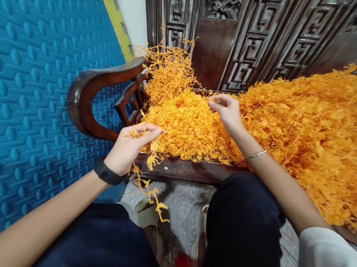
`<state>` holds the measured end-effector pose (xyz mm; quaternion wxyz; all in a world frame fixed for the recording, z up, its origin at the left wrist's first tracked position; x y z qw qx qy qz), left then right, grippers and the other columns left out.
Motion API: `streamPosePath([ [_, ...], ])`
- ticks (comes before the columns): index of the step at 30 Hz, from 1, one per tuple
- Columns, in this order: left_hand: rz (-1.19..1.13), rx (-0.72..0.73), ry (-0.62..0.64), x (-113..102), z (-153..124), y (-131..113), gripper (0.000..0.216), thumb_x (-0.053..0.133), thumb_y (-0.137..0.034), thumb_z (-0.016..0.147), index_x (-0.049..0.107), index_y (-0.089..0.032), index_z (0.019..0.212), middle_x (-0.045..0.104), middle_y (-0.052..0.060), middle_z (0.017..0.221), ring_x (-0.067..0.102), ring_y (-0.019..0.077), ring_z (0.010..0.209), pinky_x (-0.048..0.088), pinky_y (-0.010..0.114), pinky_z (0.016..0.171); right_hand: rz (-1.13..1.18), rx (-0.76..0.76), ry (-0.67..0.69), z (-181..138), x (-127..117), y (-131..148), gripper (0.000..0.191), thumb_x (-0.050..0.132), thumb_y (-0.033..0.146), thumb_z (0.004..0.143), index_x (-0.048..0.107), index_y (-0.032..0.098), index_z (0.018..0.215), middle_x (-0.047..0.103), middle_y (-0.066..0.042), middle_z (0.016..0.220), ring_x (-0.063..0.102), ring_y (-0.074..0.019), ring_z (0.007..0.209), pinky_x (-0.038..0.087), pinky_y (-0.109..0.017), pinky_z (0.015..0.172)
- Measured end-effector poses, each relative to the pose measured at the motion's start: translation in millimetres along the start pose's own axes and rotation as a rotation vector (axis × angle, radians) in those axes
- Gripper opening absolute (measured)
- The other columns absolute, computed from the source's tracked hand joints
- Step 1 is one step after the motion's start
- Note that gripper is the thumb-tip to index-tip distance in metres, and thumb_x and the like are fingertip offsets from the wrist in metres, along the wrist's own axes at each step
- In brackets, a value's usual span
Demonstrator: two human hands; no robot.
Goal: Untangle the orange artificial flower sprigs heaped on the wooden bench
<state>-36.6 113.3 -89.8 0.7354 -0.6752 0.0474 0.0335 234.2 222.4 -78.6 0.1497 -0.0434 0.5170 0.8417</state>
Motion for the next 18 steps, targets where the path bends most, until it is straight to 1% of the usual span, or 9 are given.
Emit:
streamPosePath([
  [3, -0.025, -0.02, 0.048, 6.1, 0.6, 3.0, 0.02, 0.071, -0.033, 0.066, 0.067, -0.018, 0.079, 0.061, 0.0, 0.067, 0.048, 0.0074, 0.049, 0.044, 0.021, 0.048, -0.002, 0.016, 0.037, 6.4, 15.5, -18.2, 0.016, 0.06, 0.022, 0.069, 0.063, 0.017, 0.084, 0.063, -0.005, 0.08, 0.059, -0.0163, 0.076, 0.049, -0.038, 0.075],
  [5, -0.058, -0.017, 0.055, 9.6, 0.8, 1.4, 0.021, 0.073, -0.031, 0.065, 0.067, -0.017, 0.08, 0.061, 0.0, 0.072, 0.049, 0.0064, 0.05, 0.045, 0.02, 0.05, 0.0, 0.04, 0.098, 8.5, 29.6, -26.4, 0.026, 0.06, 0.022, 0.069, 0.063, 0.016, 0.094, 0.064, -0.008, 0.094, 0.06, -0.0191, 0.087, 0.048, -0.041, 0.083],
  [6, -0.081, -0.023, 0.056, 11.3, 1.0, 1.2, 0.021, 0.073, -0.03, 0.064, 0.066, -0.016, 0.079, 0.062, 0.0, 0.076, 0.051, 0.0066, 0.053, 0.046, 0.02, 0.051, -0.005, 0.039, 0.147, 8.4, 37.1, -27.6, 0.035, 0.061, 0.021, 0.069, 0.062, 0.017, 0.103, 0.063, -0.01, 0.104, 0.059, -0.0207, 0.094, 0.047, -0.043, 0.087],
  [9, -0.143, -0.043, 0.08, 17.9, 1.7, 1.7, 0.02, 0.072, -0.031, 0.065, 0.064, -0.015, 0.073, 0.064, 0.003, 0.087, 0.055, 0.0082, 0.061, 0.048, 0.02, 0.053, -0.089, -0.055, 0.331, 0.9, 56.9, -15.8, 0.062, 0.067, 0.023, 0.067, 0.048, 0.024, 0.126, 0.048, -0.009, 0.134, 0.045, -0.0243, 0.122, 0.039, -0.047, 0.099],
  [11, -0.154, -0.044, 0.115, 22.8, 2.4, 1.9, 0.02, 0.07, -0.032, 0.068, 0.064, -0.015, 0.073, 0.064, 0.003, 0.089, 0.056, 0.0085, 0.062, 0.049, 0.02, 0.053, -0.14, -0.128, 0.402, -9.1, 62.9, 1.5, 0.064, 0.069, 0.027, 0.068, 0.047, 0.026, 0.128, 0.041, -0.008, 0.14, 0.036, -0.0244, 0.13, 0.034, -0.047, 0.103],
  [13, -0.147, -0.04, 0.135, 25.5, 3.3, 2.3, 0.02, 0.069, -0.033, 0.069, 0.064, -0.015, 0.075, 0.063, 0.002, 0.087, 0.055, 0.0079, 0.06, 0.05, 0.02, 0.054, -0.102, -0.153, 0.436, -21.4, 66.2, 24.2, 0.047, 0.067, 0.034, 0.072, 0.056, 0.024, 0.116, 0.045, -0.008, 0.136, 0.041, -0.0231, 0.126, 0.037, -0.044, 0.1],
  [15, -0.134, -0.047, 0.129, 26.1, 4.2, 3.5, 0.022, 0.07, -0.034, 0.068, 0.063, -0.015, 0.076, 0.062, 0.001, 0.08, 0.056, 0.008, 0.058, 0.05, 0.021, 0.054, -0.009, -0.133, 0.494, -37.7, 73.8, 49.9, 0.029, 0.061, 0.042, 0.077, 0.064, 0.019, 0.094, 0.059, -0.009, 0.117, 0.054, -0.0196, 0.109, 0.044, -0.038, 0.092],
  [16, -0.125, -0.048, 0.12, 25.9, 4.5, 3.5, 0.023, 0.071, -0.035, 0.068, 0.062, -0.015, 0.075, 0.06, 0.0, 0.077, 0.056, 0.0082, 0.057, 0.05, 0.021, 0.054, 0.027, -0.114, 0.538, -47.4, 79.9, 62.4, 0.029, 0.059, 0.045, 0.079, 0.065, 0.017, 0.083, 0.065, -0.008, 0.101, 0.059, -0.0172, 0.096, 0.046, -0.035, 0.086],
  [18, -0.103, -0.036, 0.104, 26.1, 4.8, 1.9, 0.024, 0.07, -0.036, 0.068, 0.06, -0.015, 0.073, 0.057, -0.002, 0.071, 0.056, 0.0083, 0.056, 0.05, 0.021, 0.054, 0.024, -0.069, 0.625, -67.4, 93.7, 81.7, 0.036, 0.057, 0.049, 0.079, 0.062, 0.015, 0.071, 0.065, -0.005, 0.074, 0.06, -0.0131, 0.072, 0.048, -0.031, 0.073],
])
Point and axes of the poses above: each hand's wrist, its own z-axis towards the middle knuckle, its own x-axis out of the palm, y = z × x, the point moved 10 cm from there along z, towards the middle knuckle
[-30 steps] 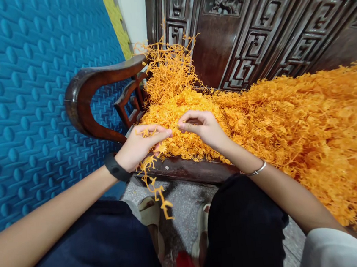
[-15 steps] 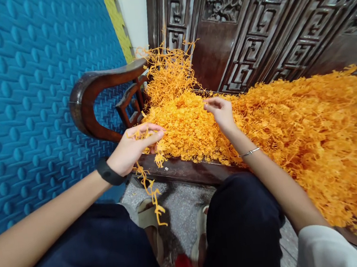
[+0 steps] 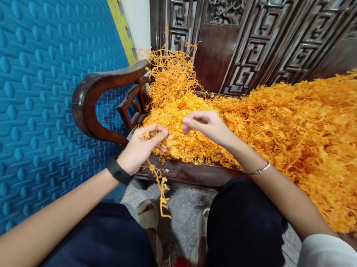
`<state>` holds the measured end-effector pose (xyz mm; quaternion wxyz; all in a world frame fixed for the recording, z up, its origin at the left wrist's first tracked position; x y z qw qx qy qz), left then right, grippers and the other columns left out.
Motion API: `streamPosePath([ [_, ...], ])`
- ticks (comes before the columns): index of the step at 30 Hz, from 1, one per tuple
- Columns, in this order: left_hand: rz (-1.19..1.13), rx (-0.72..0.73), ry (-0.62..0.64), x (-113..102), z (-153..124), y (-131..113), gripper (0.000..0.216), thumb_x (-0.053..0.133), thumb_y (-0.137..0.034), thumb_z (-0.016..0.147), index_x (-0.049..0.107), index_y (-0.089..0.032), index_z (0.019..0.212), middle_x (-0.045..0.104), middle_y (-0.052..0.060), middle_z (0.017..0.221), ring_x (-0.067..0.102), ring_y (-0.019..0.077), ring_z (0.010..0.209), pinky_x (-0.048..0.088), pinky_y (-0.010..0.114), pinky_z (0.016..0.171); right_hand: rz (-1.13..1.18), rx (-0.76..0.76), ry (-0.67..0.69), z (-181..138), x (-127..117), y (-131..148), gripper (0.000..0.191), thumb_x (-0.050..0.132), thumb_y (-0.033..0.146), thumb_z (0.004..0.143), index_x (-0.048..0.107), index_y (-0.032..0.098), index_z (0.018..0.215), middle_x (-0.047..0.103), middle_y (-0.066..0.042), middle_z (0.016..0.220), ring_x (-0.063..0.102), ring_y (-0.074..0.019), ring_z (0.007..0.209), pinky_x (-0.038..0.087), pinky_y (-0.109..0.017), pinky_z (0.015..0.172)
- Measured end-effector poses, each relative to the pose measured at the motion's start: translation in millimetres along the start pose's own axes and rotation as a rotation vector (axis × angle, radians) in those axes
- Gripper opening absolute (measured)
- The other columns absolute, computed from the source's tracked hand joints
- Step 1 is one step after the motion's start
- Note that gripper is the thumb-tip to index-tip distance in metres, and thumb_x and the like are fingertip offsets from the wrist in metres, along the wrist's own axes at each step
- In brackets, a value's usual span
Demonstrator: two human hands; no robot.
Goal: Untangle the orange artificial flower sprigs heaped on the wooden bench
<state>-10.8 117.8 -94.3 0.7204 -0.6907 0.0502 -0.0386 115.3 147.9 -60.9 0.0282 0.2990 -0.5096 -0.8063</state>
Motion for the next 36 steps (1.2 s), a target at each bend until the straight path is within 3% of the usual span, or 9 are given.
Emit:
streamPosePath([
  [3, 0.034, 0.045, -0.012, 2.1, -0.8, -5.7, 0.024, 0.067, -0.035, 0.071, 0.055, -0.015, 0.068, 0.053, -0.004, 0.066, 0.054, 0.0074, 0.056, 0.049, 0.02, 0.055, -0.136, -0.003, 0.055, -7.3, 23.2, 19.2, 0.035, 0.065, 0.048, 0.072, 0.061, 0.013, 0.069, 0.061, -0.002, 0.066, 0.054, -0.0101, 0.061, 0.043, -0.026, 0.062],
  [6, 0.04, 0.061, -0.011, 3.1, -1.8, -8.2, 0.021, 0.066, -0.03, 0.073, 0.052, -0.015, 0.07, 0.054, -0.004, 0.065, 0.054, 0.0078, 0.057, 0.047, 0.019, 0.055, -0.254, -0.119, 0.051, -9.2, 29.9, 30.1, 0.029, 0.065, 0.042, 0.075, 0.06, 0.014, 0.07, 0.061, -0.001, 0.069, 0.053, -0.0093, 0.064, 0.041, -0.025, 0.064],
  [17, 0.05, 0.036, -0.032, 1.8, -6.8, -8.4, 0.018, 0.063, -0.029, 0.075, 0.055, -0.014, 0.069, 0.039, -0.008, 0.041, 0.031, 0.0039, 0.036, 0.024, 0.018, 0.039, -0.03, -0.13, -0.117, -0.3, 0.7, 22.8, 0.027, 0.068, 0.036, 0.072, 0.052, 0.017, 0.065, 0.055, 0.001, 0.064, 0.052, -0.0089, 0.061, 0.043, -0.025, 0.061],
  [20, -0.018, 0.021, -0.055, -2.2, -8.8, -8.6, 0.016, 0.064, -0.026, 0.073, 0.054, -0.014, 0.067, 0.035, -0.009, 0.041, 0.028, 0.0031, 0.036, 0.02, 0.018, 0.037, 0.054, -0.041, -0.189, 0.5, -26.5, 5.2, 0.025, 0.069, 0.03, 0.068, 0.05, 0.017, 0.061, 0.054, 0.003, 0.057, 0.052, -0.0088, 0.055, 0.043, -0.026, 0.056],
  [22, -0.078, 0.045, -0.141, -17.4, -9.4, -10.3, 0.016, 0.064, -0.023, 0.071, 0.052, -0.015, 0.065, 0.031, -0.01, 0.041, 0.025, 0.0027, 0.035, 0.019, 0.017, 0.036, 0.103, 0.001, -0.374, -4.2, -64.8, -12.9, 0.021, 0.068, 0.025, 0.068, 0.049, 0.018, 0.061, 0.053, 0.003, 0.055, 0.051, -0.0083, 0.052, 0.043, -0.026, 0.054],
  [24, -0.096, 0.074, -0.217, -33.5, -9.4, -11.3, 0.017, 0.064, -0.023, 0.071, 0.05, -0.016, 0.063, 0.033, -0.009, 0.041, 0.028, 0.0033, 0.035, 0.024, 0.017, 0.037, 0.111, 0.026, -0.563, -11.1, -99.7, -34.0, 0.017, 0.067, 0.022, 0.067, 0.05, 0.018, 0.062, 0.055, 0.003, 0.057, 0.051, -0.0082, 0.052, 0.043, -0.026, 0.054],
  [26, -0.077, 0.055, -0.216, -40.2, -7.0, -7.7, 0.015, 0.062, -0.025, 0.073, 0.052, -0.016, 0.065, 0.041, -0.006, 0.045, 0.039, 0.0059, 0.039, 0.033, 0.019, 0.04, 0.079, 0.067, -0.608, -9.6, -111.7, -56.5, 0.013, 0.067, 0.02, 0.066, 0.054, 0.018, 0.067, 0.057, 0.001, 0.06, 0.052, -0.0092, 0.053, 0.045, -0.028, 0.056],
  [31, -0.088, 0.018, -0.115, -33.5, -0.4, -0.8, 0.022, 0.06, -0.035, 0.076, 0.061, -0.013, 0.076, 0.056, 0.002, 0.066, 0.054, 0.0113, 0.057, 0.045, 0.022, 0.05, 0.047, 0.203, -0.509, 10.2, -86.6, -104.6, 0.018, 0.066, 0.015, 0.064, 0.058, 0.016, 0.08, 0.061, -0.003, 0.074, 0.059, -0.0135, 0.066, 0.05, -0.036, 0.073],
  [36, -0.161, 0.052, -0.088, -27.4, 0.7, -2.1, 0.028, 0.057, -0.04, 0.079, 0.062, -0.012, 0.078, 0.059, 0.005, 0.079, 0.057, 0.0149, 0.074, 0.051, 0.027, 0.063, 0.099, 0.184, -0.403, 16.1, -66.5, -101.1, 0.032, 0.068, 0.02, 0.064, 0.06, 0.017, 0.094, 0.061, -0.01, 0.108, 0.061, -0.0199, 0.094, 0.049, -0.038, 0.087],
])
Point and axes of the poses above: each hand's wrist, its own z-axis towards the middle knuckle, its own x-axis out of the palm, y = z × x, the point moved 10 cm from there along z, towards the middle knuckle
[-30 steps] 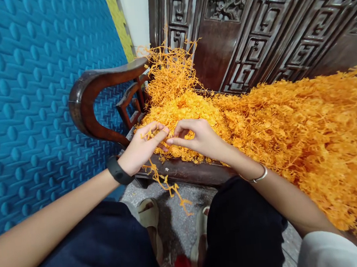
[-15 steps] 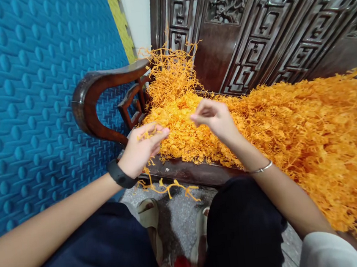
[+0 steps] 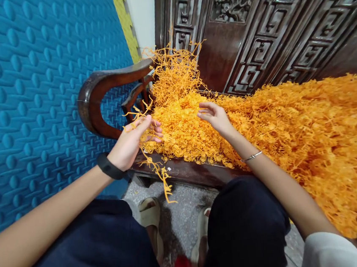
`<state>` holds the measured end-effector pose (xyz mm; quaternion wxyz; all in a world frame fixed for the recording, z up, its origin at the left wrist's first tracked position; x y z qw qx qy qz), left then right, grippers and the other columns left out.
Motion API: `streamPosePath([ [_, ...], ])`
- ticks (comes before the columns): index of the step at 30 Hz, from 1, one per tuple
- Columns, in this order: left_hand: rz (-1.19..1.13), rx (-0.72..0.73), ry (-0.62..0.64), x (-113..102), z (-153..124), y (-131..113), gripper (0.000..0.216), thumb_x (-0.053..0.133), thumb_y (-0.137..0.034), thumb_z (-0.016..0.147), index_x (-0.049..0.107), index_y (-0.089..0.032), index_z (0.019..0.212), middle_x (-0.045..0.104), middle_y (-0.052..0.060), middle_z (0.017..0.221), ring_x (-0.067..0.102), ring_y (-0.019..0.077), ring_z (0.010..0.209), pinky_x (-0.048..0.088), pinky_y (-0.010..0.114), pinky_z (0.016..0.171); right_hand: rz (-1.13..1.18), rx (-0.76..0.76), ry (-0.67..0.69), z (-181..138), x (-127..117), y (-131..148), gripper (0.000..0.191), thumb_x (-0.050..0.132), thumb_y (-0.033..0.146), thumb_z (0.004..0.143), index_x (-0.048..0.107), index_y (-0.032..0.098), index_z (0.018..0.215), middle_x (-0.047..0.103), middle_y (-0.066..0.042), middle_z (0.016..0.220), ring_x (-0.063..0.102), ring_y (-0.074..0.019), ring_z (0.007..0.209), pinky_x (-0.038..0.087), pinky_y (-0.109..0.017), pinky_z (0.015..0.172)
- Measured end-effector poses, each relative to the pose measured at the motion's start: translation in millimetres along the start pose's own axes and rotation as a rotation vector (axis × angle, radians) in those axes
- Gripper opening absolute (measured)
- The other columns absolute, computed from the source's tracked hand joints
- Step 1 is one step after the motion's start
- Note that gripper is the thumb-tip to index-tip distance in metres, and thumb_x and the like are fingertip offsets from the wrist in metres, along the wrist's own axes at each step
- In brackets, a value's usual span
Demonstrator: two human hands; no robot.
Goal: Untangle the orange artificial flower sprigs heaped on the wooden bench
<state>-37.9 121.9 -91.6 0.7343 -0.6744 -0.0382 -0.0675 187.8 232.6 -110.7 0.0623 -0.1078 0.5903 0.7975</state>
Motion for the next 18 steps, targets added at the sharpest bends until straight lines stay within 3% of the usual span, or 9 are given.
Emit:
streamPosePath([
  [4, -0.01, -0.019, 0.007, 4.7, 0.8, 4.6, 0.032, 0.055, -0.043, 0.081, 0.062, -0.012, 0.079, 0.06, 0.006, 0.082, 0.058, 0.0162, 0.077, 0.051, 0.028, 0.065, 0.004, -0.067, 0.181, -25.4, 23.1, 40.4, 0.018, 0.066, 0.031, 0.071, 0.063, 0.017, 0.081, 0.066, -0.007, 0.089, 0.062, -0.0167, 0.086, 0.049, -0.036, 0.084],
  [8, -0.034, -0.029, 0.016, 9.6, 1.4, 6.5, 0.03, 0.057, -0.043, 0.079, 0.06, -0.013, 0.076, 0.059, 0.005, 0.08, 0.057, 0.0157, 0.079, 0.051, 0.027, 0.066, -0.07, -0.112, 0.397, -61.0, 64.5, 77.7, 0.029, 0.069, 0.041, 0.07, 0.061, 0.015, 0.079, 0.063, -0.003, 0.076, 0.059, -0.012, 0.071, 0.048, -0.029, 0.07],
  [11, -0.027, -0.036, 0.034, 13.9, 0.6, 6.2, 0.029, 0.062, -0.042, 0.075, 0.057, -0.014, 0.073, 0.058, 0.003, 0.077, 0.058, 0.0144, 0.076, 0.051, 0.027, 0.066, -0.166, -0.111, 0.444, -73.6, 85.1, 81.9, 0.033, 0.073, 0.039, 0.065, 0.06, 0.014, 0.082, 0.061, -0.001, 0.071, 0.054, -0.0092, 0.062, 0.044, -0.025, 0.06],
  [14, 0.037, -0.025, 0.032, 15.4, -1.7, 2.9, 0.026, 0.069, -0.034, 0.07, 0.051, -0.015, 0.068, 0.059, 0.001, 0.07, 0.058, 0.0116, 0.065, 0.051, 0.025, 0.063, -0.109, -0.076, 0.503, -75.6, 96.5, 76.5, 0.025, 0.071, 0.036, 0.069, 0.059, 0.014, 0.074, 0.058, 0.001, 0.062, 0.051, -0.0072, 0.055, 0.042, -0.024, 0.055],
  [18, 0.158, -0.024, 0.053, 17.9, -5.8, -1.1, 0.028, 0.069, -0.029, 0.07, 0.044, -0.018, 0.066, 0.049, -0.006, 0.047, 0.045, 0.0065, 0.041, 0.037, 0.018, 0.041, 0.055, -0.051, 0.48, -71.4, 91.6, 79.6, 0.026, 0.067, 0.038, 0.072, 0.056, 0.015, 0.065, 0.058, 0.001, 0.06, 0.052, -0.0071, 0.055, 0.042, -0.023, 0.054],
])
Point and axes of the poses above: each hand's wrist, its own z-axis towards the middle knuckle, its own x-axis out of the palm, y = z × x, the point moved 10 cm from there along z, towards the middle knuckle
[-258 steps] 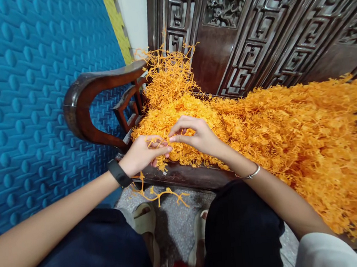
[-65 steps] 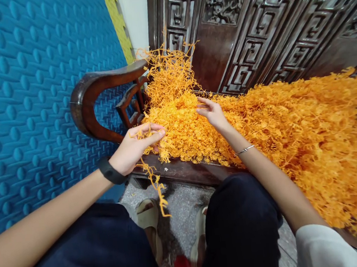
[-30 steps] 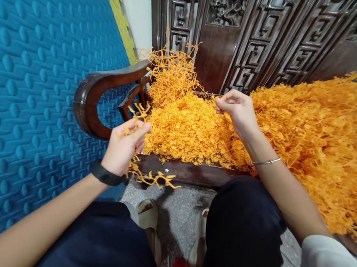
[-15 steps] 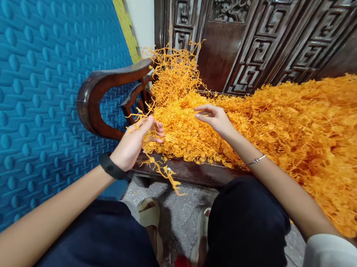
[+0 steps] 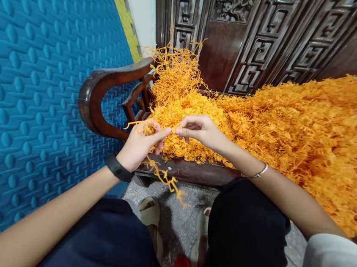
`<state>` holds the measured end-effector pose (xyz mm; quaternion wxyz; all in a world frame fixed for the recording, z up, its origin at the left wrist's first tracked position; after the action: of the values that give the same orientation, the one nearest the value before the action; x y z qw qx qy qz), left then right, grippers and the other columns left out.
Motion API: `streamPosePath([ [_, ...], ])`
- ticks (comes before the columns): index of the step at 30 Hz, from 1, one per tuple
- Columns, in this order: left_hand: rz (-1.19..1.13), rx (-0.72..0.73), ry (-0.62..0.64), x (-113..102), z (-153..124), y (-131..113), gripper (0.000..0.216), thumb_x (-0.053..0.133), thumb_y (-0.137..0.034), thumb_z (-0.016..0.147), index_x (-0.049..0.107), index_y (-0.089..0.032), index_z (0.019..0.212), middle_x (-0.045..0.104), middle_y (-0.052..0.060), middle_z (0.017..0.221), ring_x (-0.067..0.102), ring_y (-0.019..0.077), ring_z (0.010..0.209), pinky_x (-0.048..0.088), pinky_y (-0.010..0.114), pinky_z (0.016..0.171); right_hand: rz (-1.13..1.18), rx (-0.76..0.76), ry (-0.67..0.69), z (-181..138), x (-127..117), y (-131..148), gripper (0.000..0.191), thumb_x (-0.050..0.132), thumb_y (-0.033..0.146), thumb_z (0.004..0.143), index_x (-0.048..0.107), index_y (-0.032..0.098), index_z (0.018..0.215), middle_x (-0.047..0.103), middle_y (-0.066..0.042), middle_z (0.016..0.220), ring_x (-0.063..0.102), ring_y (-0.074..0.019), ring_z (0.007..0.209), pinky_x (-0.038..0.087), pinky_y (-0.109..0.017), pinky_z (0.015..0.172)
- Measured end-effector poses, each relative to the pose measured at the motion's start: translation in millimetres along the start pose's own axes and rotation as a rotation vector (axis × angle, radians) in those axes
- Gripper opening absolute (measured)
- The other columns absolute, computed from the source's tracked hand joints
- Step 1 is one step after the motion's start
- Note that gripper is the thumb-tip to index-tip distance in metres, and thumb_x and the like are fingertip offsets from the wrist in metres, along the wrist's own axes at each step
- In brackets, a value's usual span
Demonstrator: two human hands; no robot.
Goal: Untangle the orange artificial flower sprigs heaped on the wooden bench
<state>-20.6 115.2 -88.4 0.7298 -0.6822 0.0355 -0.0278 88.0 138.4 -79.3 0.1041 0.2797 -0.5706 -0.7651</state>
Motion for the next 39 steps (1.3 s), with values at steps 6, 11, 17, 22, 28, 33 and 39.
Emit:
streamPosePath([
  [6, -0.072, -0.045, -0.028, 0.8, -1.5, -1.0, 0.03, 0.07, -0.024, 0.068, 0.04, -0.019, 0.067, 0.035, -0.01, 0.044, 0.029, 0.0026, 0.037, 0.017, 0.015, 0.036, 0.078, 0.05, -0.113, -3.9, -10.1, 3.5, 0.018, 0.065, 0.025, 0.07, 0.056, 0.016, 0.058, 0.055, 0.003, 0.055, 0.046, -0.0059, 0.046, 0.038, -0.023, 0.048],
  [11, -0.117, -0.027, -0.029, 11.5, -2.0, -2.4, 0.028, 0.067, -0.021, 0.071, 0.039, -0.019, 0.068, 0.032, -0.01, 0.044, 0.027, 0.0029, 0.038, 0.017, 0.016, 0.038, 0.112, 0.061, -0.207, -4.1, -23.2, 1.3, 0.016, 0.063, 0.021, 0.067, 0.057, 0.016, 0.054, 0.053, 0.003, 0.049, 0.046, -0.0067, 0.045, 0.034, -0.023, 0.045],
  [17, -0.159, -0.062, -0.051, 18.0, -1.4, 1.9, 0.025, 0.062, -0.017, 0.073, 0.038, -0.02, 0.07, 0.03, -0.011, 0.043, 0.025, 0.0024, 0.037, 0.017, 0.015, 0.038, 0.108, 0.07, -0.241, -2.2, -31.3, -0.3, 0.017, 0.066, 0.023, 0.063, 0.057, 0.015, 0.051, 0.049, 0.003, 0.045, 0.042, -0.0061, 0.04, 0.031, -0.023, 0.042],
  [22, -0.164, -0.097, -0.024, 24.6, 1.1, 1.0, 0.027, 0.063, -0.019, 0.074, 0.037, -0.021, 0.071, 0.031, -0.012, 0.042, 0.023, 0.0024, 0.036, 0.015, 0.015, 0.036, 0.064, 0.045, -0.259, -4.8, -40.2, 5.5, 0.016, 0.064, 0.022, 0.063, 0.057, 0.016, 0.05, 0.049, 0.004, 0.044, 0.042, -0.0058, 0.041, 0.031, -0.023, 0.043],
  [28, -0.157, -0.026, 0.01, 31.4, 3.8, -6.6, 0.026, 0.065, -0.019, 0.072, 0.038, -0.02, 0.07, 0.031, -0.011, 0.042, 0.024, 0.0029, 0.036, 0.016, 0.016, 0.037, 0.018, 0.011, -0.407, -15.9, -51.8, 12.9, 0.017, 0.059, 0.019, 0.065, 0.056, 0.016, 0.049, 0.047, 0.004, 0.043, 0.04, -0.0058, 0.041, 0.028, -0.022, 0.04],
  [33, -0.175, -0.025, 0.007, 34.0, 4.6, -8.0, 0.026, 0.065, -0.018, 0.071, 0.038, -0.021, 0.07, 0.031, -0.011, 0.042, 0.025, 0.003, 0.036, 0.016, 0.017, 0.037, -0.117, -0.053, -0.517, -23.7, -57.5, 21.7, 0.021, 0.057, 0.018, 0.067, 0.052, 0.017, 0.047, 0.045, 0.004, 0.043, 0.036, -0.0057, 0.043, 0.028, -0.023, 0.044],
  [39, -0.219, -0.068, 0.011, 36.2, 8.2, -3.3, 0.027, 0.064, -0.017, 0.071, 0.037, -0.021, 0.07, 0.032, -0.012, 0.04, 0.024, 0.0028, 0.035, 0.015, 0.016, 0.036, -0.398, -0.202, -0.517, -26.1, -47.7, 37.2, 0.023, 0.055, 0.021, 0.074, 0.051, 0.017, 0.052, 0.045, 0.004, 0.049, 0.038, -0.0074, 0.048, 0.031, -0.024, 0.05],
])
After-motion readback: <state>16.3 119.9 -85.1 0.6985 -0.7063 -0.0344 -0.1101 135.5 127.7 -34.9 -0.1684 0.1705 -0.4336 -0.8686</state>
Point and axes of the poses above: each hand's wrist, its own z-axis towards the middle knuckle, its own x-axis out of the palm, y = z × x, the point moved 10 cm from there along z, towards the middle knuckle
